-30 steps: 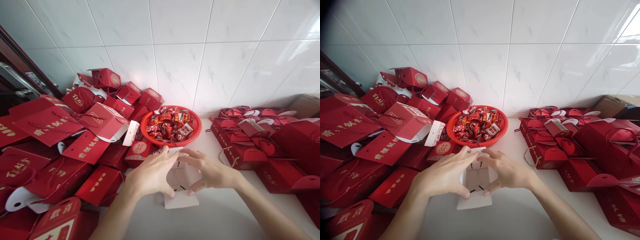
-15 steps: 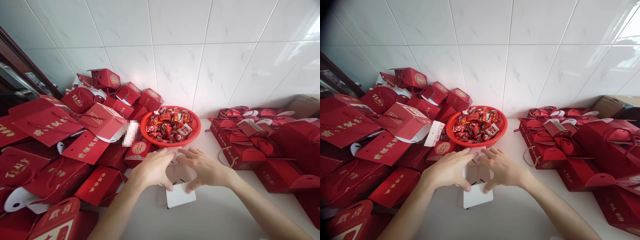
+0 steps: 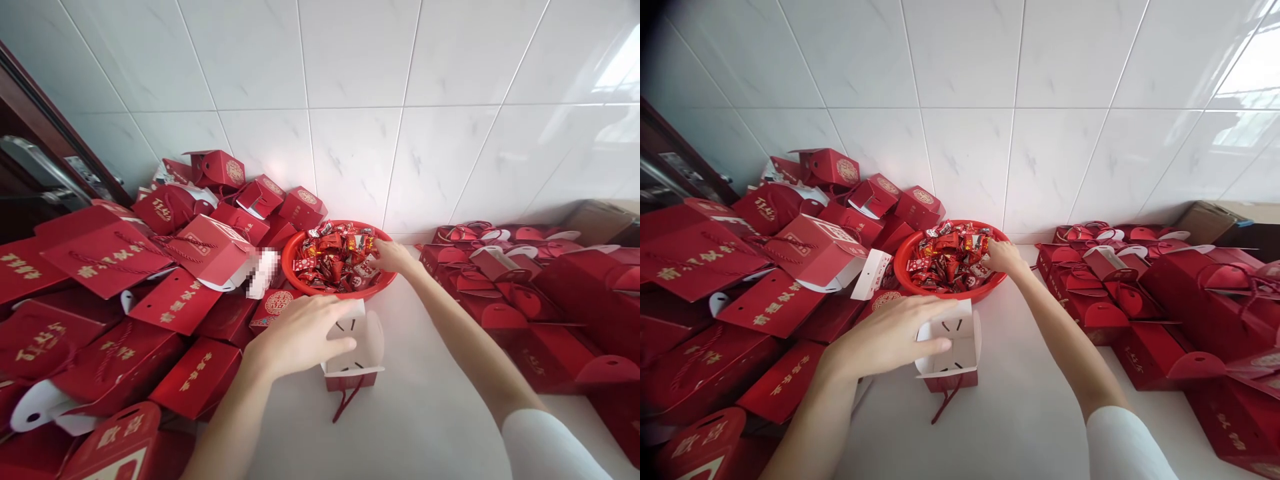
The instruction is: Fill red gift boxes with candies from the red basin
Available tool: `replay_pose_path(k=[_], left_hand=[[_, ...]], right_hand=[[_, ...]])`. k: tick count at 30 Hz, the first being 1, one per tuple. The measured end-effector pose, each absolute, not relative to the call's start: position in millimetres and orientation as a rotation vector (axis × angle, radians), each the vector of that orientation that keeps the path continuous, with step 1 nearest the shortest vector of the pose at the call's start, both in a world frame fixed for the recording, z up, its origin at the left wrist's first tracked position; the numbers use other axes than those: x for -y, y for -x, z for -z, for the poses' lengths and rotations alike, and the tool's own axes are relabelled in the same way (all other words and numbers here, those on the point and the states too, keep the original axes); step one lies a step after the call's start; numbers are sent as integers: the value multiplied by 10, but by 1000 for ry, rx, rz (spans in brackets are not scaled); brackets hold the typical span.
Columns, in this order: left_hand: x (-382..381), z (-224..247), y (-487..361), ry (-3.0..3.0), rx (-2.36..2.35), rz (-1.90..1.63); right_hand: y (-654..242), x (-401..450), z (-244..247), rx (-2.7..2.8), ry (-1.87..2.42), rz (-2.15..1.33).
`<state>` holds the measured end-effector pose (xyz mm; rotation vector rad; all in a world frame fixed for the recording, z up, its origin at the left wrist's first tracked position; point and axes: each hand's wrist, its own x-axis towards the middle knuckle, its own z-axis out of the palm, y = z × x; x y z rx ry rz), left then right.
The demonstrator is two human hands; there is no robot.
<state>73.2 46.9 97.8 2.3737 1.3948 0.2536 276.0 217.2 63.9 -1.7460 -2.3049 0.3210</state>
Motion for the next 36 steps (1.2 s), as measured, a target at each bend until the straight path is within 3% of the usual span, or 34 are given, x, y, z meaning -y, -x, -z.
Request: replay_pose_path(k=[5,12,18,28,36], left_hand=[[-823,-900,-596,-2196,-1445,-734],[-1515,-511,-482,-1756,-1308,-1300],[-1727,-250,-538,-1619,-1359,-1276],[-1716,-173,-568,-1684,-1395,-1131],[-1705,-195,-582,-1572,-1378,-1208]], right_hand=[[-2555,-2330,-390,2232,1717,-384],[-2632,-2427,-293,2083,1270,-746],[-2668,-2433,-295,1927,1072,-909],[-2411,-2710,-299,2021,1568,-465],[-2400,-2667,-372,2122,1426,-497]])
